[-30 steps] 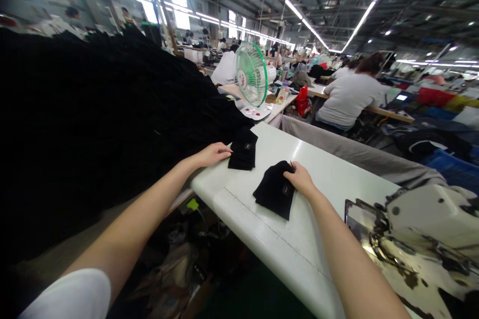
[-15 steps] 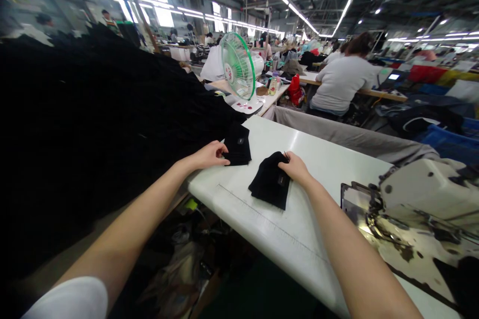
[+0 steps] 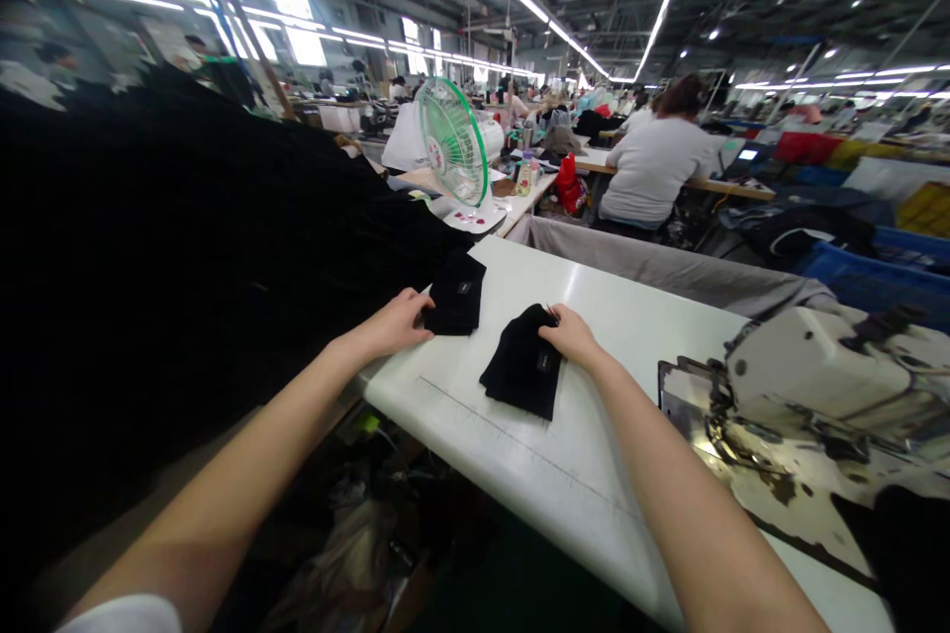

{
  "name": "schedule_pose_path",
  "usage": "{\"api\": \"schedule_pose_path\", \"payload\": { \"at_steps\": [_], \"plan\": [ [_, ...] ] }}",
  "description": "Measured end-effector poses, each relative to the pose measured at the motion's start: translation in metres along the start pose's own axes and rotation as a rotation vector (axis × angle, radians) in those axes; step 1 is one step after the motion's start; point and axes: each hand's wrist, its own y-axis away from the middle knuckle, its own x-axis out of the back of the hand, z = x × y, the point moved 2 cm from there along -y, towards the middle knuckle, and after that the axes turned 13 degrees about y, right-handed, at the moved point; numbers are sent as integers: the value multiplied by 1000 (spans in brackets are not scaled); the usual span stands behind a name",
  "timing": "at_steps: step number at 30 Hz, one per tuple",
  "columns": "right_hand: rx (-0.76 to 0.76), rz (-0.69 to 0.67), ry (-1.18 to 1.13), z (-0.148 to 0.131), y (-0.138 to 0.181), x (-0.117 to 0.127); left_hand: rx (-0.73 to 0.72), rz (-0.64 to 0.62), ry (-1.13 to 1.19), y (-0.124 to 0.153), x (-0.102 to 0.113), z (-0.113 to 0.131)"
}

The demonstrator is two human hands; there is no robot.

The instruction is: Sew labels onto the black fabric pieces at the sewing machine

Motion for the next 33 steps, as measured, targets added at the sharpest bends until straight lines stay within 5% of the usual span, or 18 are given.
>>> {"api": "schedule_pose_path", "payload": {
  "at_steps": [4, 9, 13, 19, 26, 30, 33],
  "plan": [
    [57, -68, -137, -10, 12, 7, -104, 195, 263, 17, -18, 35],
    [103, -126, -234, -32, 26, 23, -55, -74, 818, 39, -78, 77],
    [170, -115, -251, -50, 32, 39, -54, -21, 869, 48, -98, 89],
    [271, -84, -177, -69, 14, 44, -92, 176, 802, 55, -83, 78],
    [288, -95, 35, -111, -71, 12, 26, 387, 615, 27, -27, 56],
    [228, -180, 146, -142, -115, -19, 228, 417, 261, -3, 3, 34],
    [182, -274, 186, -155, -127, -45, 349, 345, 189, -14, 1, 12]
  ]
}}
